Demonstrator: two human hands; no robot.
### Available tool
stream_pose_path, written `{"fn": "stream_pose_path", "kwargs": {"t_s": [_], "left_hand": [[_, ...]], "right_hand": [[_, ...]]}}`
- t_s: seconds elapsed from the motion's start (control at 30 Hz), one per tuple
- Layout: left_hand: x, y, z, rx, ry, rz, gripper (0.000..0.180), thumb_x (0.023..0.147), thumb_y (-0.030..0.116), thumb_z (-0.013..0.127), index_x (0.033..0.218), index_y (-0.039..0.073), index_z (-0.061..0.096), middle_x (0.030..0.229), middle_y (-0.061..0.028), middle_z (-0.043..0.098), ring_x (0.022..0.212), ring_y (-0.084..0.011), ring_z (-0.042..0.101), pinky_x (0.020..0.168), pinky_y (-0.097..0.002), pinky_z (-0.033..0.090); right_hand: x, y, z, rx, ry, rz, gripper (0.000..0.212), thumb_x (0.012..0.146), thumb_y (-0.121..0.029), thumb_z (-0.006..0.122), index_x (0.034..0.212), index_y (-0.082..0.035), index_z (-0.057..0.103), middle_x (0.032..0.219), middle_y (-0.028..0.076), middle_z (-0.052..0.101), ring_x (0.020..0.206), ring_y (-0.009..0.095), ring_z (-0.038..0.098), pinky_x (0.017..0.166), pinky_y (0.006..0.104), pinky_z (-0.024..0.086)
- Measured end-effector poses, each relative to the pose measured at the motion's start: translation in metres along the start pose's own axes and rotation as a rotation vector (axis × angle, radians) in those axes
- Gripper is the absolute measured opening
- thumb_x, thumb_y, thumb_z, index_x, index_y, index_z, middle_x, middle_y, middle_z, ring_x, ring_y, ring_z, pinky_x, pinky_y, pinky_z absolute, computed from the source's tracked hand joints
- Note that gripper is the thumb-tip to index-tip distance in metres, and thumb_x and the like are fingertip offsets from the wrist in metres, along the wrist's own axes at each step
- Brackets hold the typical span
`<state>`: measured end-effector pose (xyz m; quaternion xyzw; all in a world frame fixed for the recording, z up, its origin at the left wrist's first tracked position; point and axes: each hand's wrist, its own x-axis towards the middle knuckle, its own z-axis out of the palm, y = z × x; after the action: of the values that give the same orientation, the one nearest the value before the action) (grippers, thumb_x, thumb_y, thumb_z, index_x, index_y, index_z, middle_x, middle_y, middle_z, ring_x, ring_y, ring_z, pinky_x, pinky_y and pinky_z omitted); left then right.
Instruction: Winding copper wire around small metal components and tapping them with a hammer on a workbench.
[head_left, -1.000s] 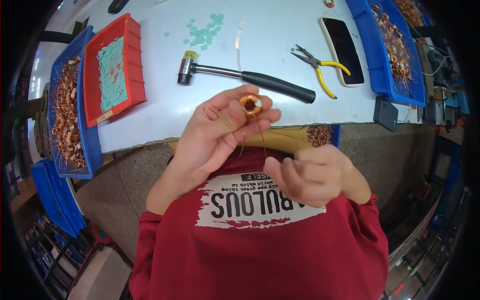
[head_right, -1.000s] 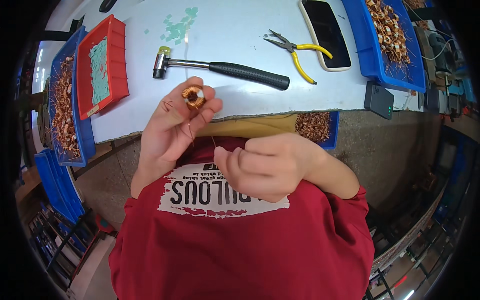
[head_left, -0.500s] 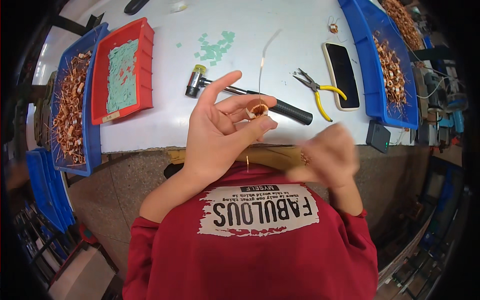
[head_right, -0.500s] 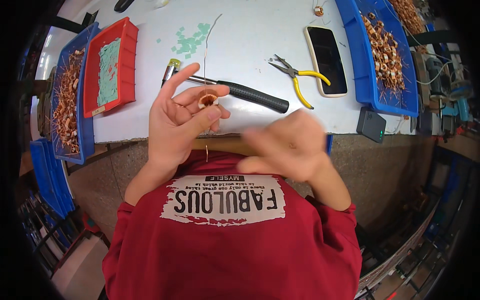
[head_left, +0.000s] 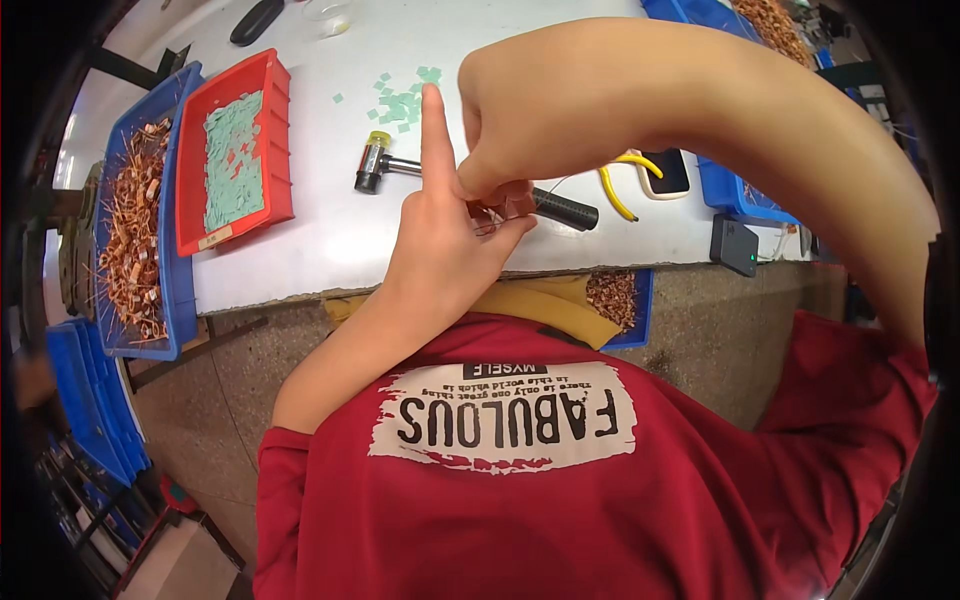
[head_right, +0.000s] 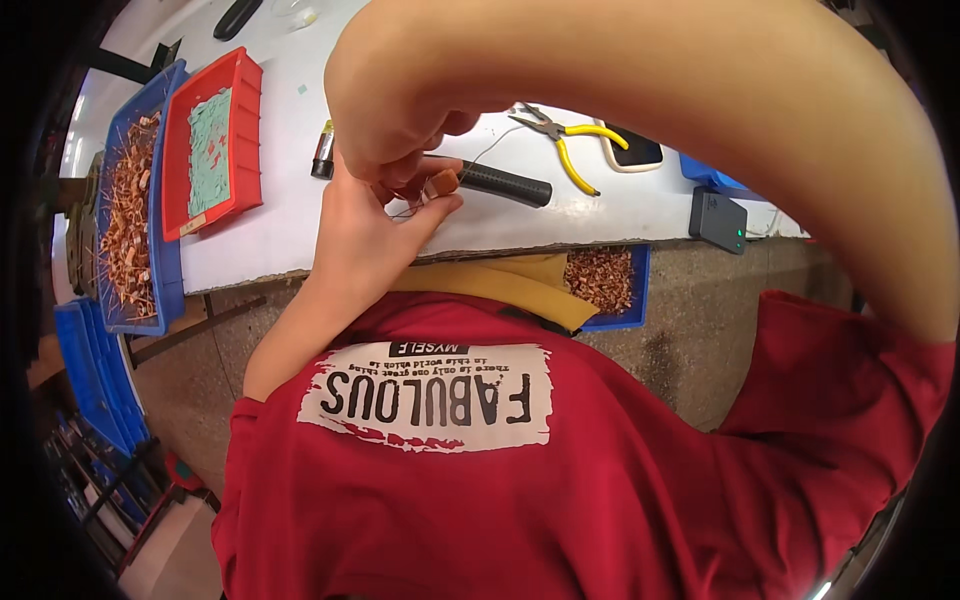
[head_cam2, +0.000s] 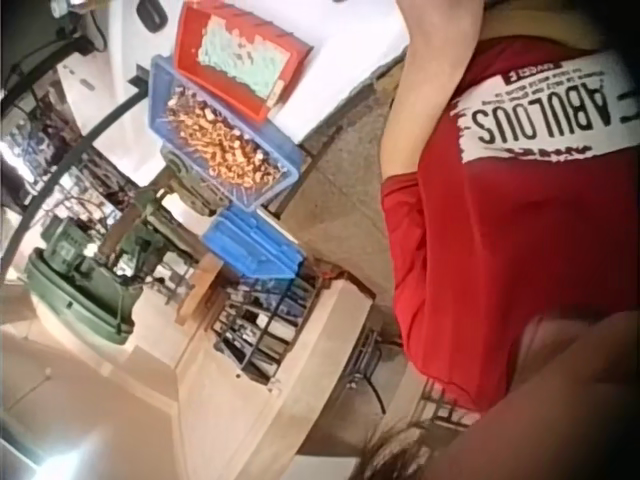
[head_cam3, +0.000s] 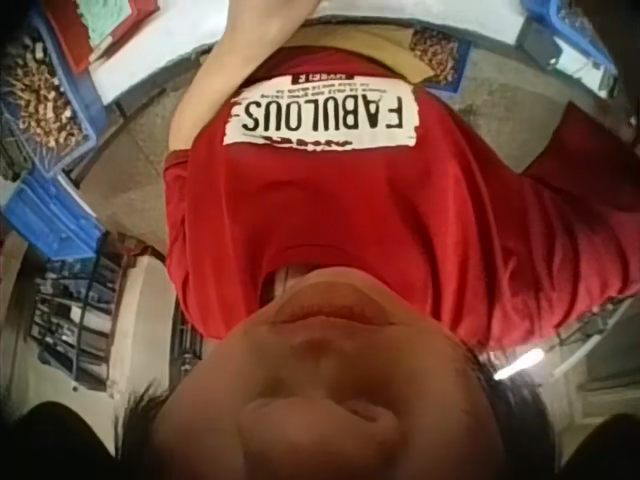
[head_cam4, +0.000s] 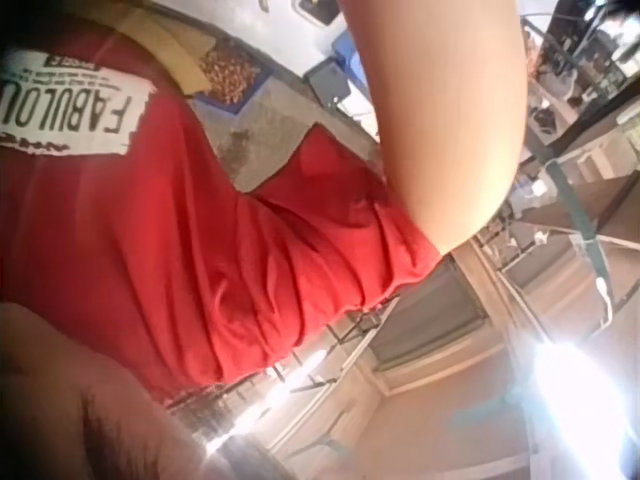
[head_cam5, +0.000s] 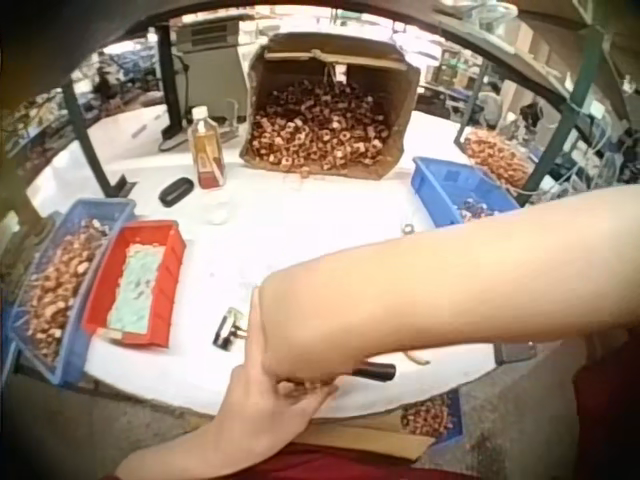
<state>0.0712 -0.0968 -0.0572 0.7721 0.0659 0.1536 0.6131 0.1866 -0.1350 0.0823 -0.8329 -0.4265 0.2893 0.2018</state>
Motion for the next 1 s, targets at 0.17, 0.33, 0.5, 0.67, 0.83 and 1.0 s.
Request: {"fn": "stream_pose_path", "kwargs": {"t_s": [0.17,0.33,0.5,0.67,0.83,1.0], "left_hand": [[-0.003,-0.008,-0.005,0.027,-0.009,0.041,0.103,0.073,-0.005,0.068,0.144,-0.004,-0.006,0.082,-0.0151,0.067,0.07,-0.0201,0.066,0.058,-0.0238,0.05],[-0.006,-0.001,-0.013,0.046,-0.015,0.021,0.103,0.073,-0.005,0.068,0.144,-0.005,-0.005,0.083,-0.0163,0.067,0.071,-0.0206,0.066,0.059,-0.0238,0.05],[-0.006,-0.002,-0.016,-0.007,-0.039,-0.047,0.101,0.074,-0.004,0.069,0.144,-0.005,-0.004,0.087,-0.018,0.067,0.074,-0.0201,0.066,0.062,-0.0232,0.051],[-0.008,-0.003,-0.018,-0.314,-0.04,-0.154,0.094,0.075,-0.005,0.068,0.143,-0.004,0.003,0.092,-0.019,0.067,0.079,-0.0202,0.066,0.067,-0.0226,0.051],[-0.006,0.01,-0.027,-0.569,-0.101,-0.265,0.083,0.077,-0.008,0.066,0.142,-0.003,0.015,0.095,-0.0195,0.066,0.084,-0.0207,0.066,0.072,-0.0226,0.051],[-0.006,0.016,-0.032,-0.501,-0.228,-0.218,0.073,0.078,-0.005,0.066,0.138,-0.004,0.024,0.097,-0.0177,0.067,0.082,-0.0184,0.065,0.075,-0.0225,0.05]], "right_hand": [[0.012,0.005,0.002,0.025,-0.059,0.056,0.017,0.079,-0.017,0.06,0.075,-0.002,0.068,0.069,0.003,0.057,0.055,0.009,0.041,0.051,0.021,0.032],[0.006,0.007,0.011,0.052,-0.123,0.102,0.018,0.078,-0.017,0.06,0.075,-0.002,0.068,0.066,0.003,0.056,0.052,0.009,0.039,0.049,0.0203,0.03],[0.003,0.012,0.017,0.086,-0.186,0.147,0.018,0.078,-0.018,0.061,0.074,-0.001,0.068,0.064,0.003,0.054,0.05,0.008,0.037,0.047,0.0196,0.029],[0.01,0.031,0.008,0.133,-0.24,0.202,0.018,0.077,-0.018,0.062,0.074,-0.001,0.068,0.061,0.002,0.053,0.047,0.008,0.035,0.045,0.019,0.028],[0.01,0.055,-0.014,0.35,-0.348,0.294,0.036,0.079,-0.015,0.06,0.109,0.004,0.055,0.081,0.009,0.06,0.062,0.016,0.049,0.058,0.0271,0.039],[-0.006,0.07,-0.006,0.72,-0.313,0.199,0.018,0.082,-0.014,0.06,0.079,0.003,0.064,0.063,0.002,0.048,0.048,0.005,0.034,0.044,0.014,0.022]]}}
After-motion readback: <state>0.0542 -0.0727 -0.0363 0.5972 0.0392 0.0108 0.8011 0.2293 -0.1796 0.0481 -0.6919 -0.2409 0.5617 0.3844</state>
